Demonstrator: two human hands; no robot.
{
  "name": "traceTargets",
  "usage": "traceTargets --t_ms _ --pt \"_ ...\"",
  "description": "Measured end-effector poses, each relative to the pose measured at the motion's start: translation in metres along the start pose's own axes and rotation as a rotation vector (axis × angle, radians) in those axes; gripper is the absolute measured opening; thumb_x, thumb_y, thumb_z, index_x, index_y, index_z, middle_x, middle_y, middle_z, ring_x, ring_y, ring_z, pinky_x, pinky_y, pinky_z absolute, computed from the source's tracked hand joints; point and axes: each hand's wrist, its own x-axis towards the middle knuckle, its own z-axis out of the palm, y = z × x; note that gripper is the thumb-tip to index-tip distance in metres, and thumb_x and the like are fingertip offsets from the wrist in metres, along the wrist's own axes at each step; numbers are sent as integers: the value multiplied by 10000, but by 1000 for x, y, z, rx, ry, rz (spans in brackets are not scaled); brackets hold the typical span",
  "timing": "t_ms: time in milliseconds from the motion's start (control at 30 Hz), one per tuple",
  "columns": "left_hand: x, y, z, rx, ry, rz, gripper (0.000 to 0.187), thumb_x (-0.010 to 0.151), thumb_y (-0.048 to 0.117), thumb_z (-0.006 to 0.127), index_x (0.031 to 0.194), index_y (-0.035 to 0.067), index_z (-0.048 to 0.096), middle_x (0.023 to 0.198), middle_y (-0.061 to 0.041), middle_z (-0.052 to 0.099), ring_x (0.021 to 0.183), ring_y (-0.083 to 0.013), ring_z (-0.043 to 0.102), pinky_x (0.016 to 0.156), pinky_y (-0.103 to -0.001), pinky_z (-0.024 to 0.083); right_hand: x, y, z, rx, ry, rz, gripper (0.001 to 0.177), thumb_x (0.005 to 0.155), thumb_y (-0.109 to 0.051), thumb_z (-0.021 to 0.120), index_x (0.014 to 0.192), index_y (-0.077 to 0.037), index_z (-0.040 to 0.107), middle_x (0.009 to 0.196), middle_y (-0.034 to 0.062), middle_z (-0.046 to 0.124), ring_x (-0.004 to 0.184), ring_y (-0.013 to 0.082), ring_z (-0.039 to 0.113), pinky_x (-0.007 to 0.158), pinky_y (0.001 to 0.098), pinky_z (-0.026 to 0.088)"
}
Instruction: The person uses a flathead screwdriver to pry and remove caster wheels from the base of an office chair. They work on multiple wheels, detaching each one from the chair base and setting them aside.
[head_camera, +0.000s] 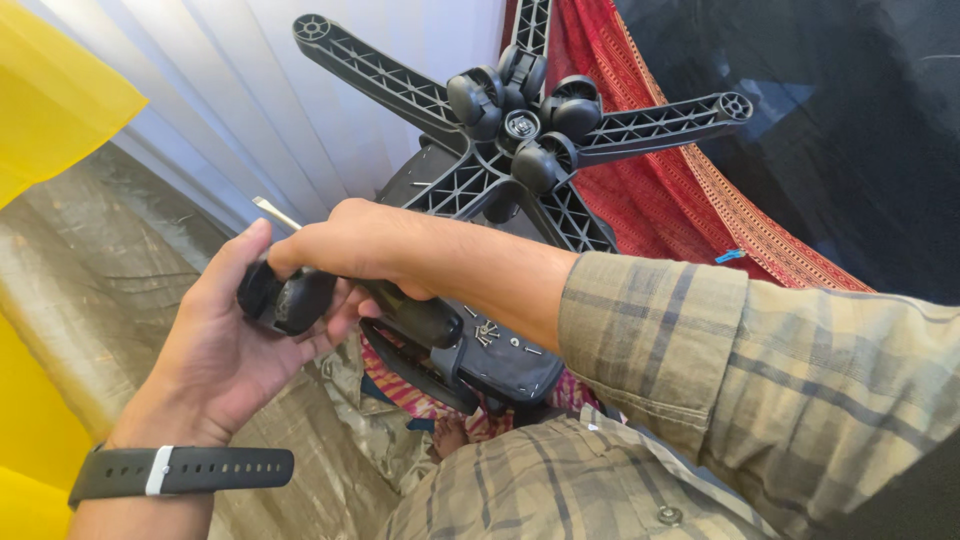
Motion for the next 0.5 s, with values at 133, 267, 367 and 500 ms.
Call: traceTargets --t_ms 133,267,367,500 --pt "-13 -5 3 31 14 33 495 938 386 601 1231 -13 616 1102 -187 697 1018 -307 688 939 -456 533 8 6 -1 92 38 -10 391 770 -362 738 839 23 747 772 126 708 542 157 625 451 292 463" --pt "-13 -6 7 16 17 45 491 891 294 604 1248 -41 625 1138 -205 697 1065 -317 702 1018 -447 534 17 11 -11 239 -23 -12 338 799 -282 767 912 36 734 769 131 695 575 173 651 458 301 462" --pt "-9 -5 7 17 109 36 461 906 303 605 1216 -37 618 1131 -223 694 1057 -332 682 990 -458 523 18 11 -15 160 -38 -23 326 798 -279 751 917 24 756 748 134 716 545 168 668 445 294 463" --pt "-6 -5 4 -29 95 -3 459 886 300 613 1216 -19 627 1159 -199 709 1106 -305 684 997 -443 516 13 5 -20 -31 31 -89 433 807 -333 780 902 90 782 708 141 694 506 174 604 433 315 468"
